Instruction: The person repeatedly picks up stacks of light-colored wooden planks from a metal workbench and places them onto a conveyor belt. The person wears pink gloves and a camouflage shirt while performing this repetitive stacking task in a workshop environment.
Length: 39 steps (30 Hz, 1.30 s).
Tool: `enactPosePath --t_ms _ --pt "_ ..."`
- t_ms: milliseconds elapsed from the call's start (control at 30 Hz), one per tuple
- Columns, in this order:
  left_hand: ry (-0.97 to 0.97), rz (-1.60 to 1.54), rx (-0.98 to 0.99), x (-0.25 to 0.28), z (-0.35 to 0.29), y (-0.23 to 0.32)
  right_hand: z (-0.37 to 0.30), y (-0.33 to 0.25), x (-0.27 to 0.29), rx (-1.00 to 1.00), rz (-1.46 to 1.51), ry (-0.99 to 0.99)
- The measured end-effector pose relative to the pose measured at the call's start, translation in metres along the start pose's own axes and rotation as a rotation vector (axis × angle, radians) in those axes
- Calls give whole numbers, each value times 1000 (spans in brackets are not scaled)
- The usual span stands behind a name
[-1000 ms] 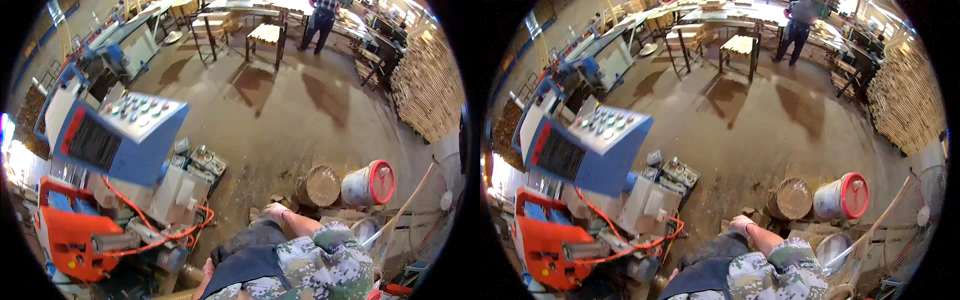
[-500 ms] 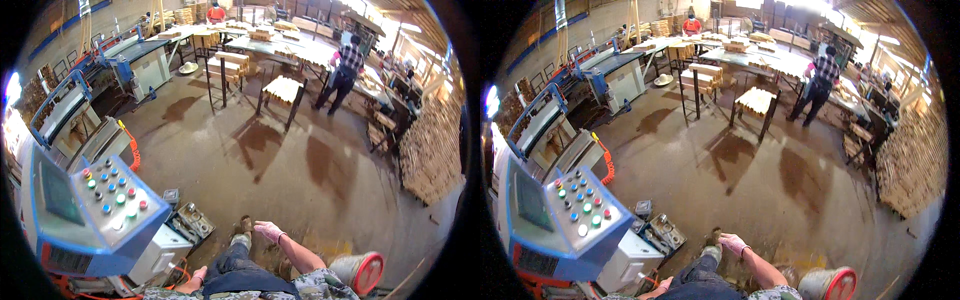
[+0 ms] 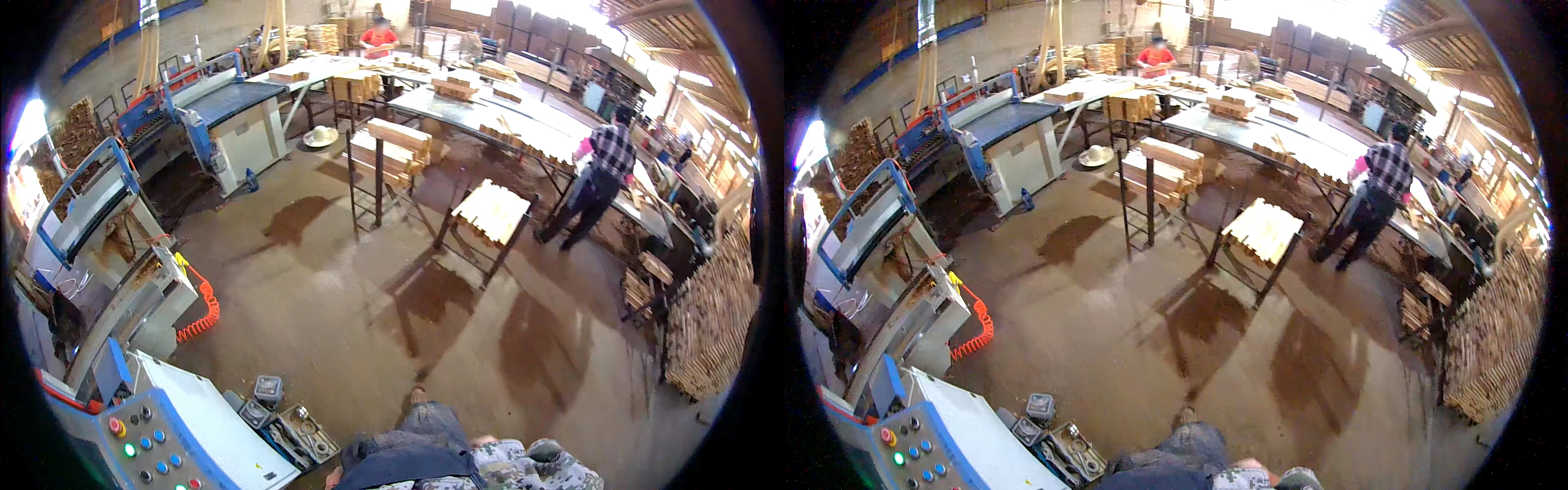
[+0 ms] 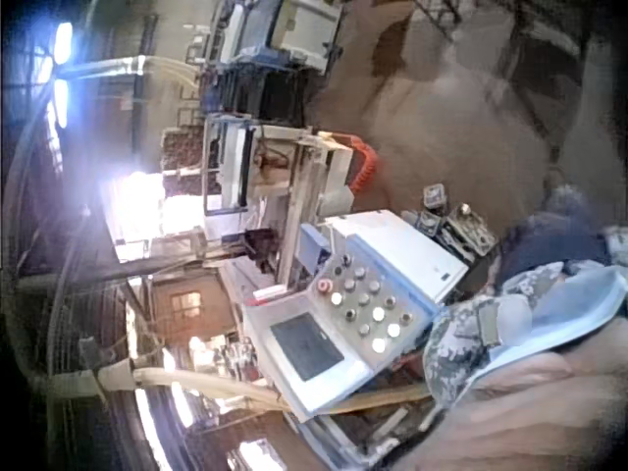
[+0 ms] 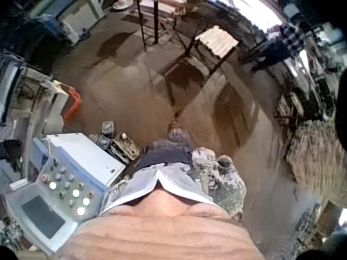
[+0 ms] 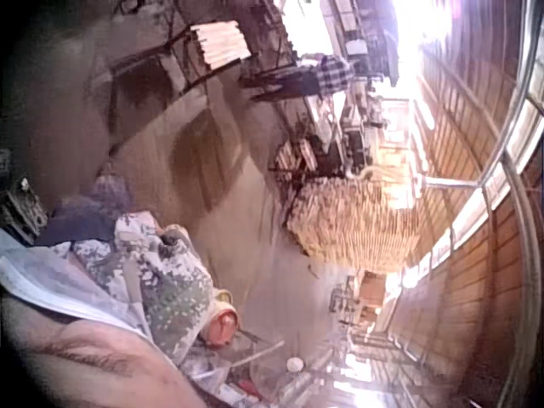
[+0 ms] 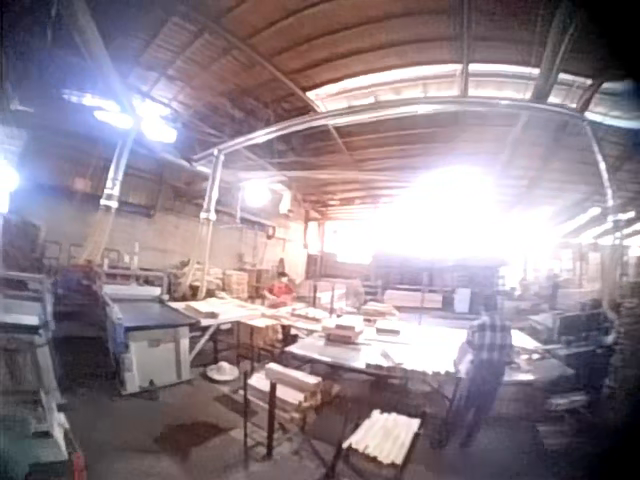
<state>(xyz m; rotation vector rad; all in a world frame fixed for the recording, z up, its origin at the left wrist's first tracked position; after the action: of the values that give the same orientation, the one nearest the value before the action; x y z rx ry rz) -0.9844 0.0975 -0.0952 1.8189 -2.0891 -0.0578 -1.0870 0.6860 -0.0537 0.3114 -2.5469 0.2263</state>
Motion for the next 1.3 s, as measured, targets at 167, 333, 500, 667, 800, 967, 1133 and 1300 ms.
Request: enactPosePath --t_ms 167,333,500,667,800,967,1133,1300 --pt "0 -139 7 -11 46 153 -7 174 35 37 -153 -268" --pt "94 -235 -9 38 62 324 175 84 292 21 443 34" --pt "129 -384 -26 83 109 448 381 62 561 264 -470 217" --pt "143 -537 49 119 167 553 468 -9 806 206 563 355" --pt "127 -598 92 188 229 660 590 -52 897 383 139 209" --pt "195 -743 104 318 292 759 678 -103 974 561 -280 178" --pt "94 -919 -65 453 371 971 744 -109 1101 273 431 131" --pt "-425 -1017 -327 539 485 1198 879 -112 1198 366 626 338"
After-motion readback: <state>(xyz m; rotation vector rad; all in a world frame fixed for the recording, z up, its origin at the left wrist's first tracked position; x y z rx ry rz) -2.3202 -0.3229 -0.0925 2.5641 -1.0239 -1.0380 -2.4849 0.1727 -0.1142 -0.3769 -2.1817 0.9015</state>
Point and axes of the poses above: each hand's wrist, its own z-axis towards the middle knuckle, its own x-axis out of the back of the hand, y = z × x, the point moved 3 cm from there along z, towards the middle knuckle, and after that the axes turned 12 degrees about -z, right-handed, at the moved point
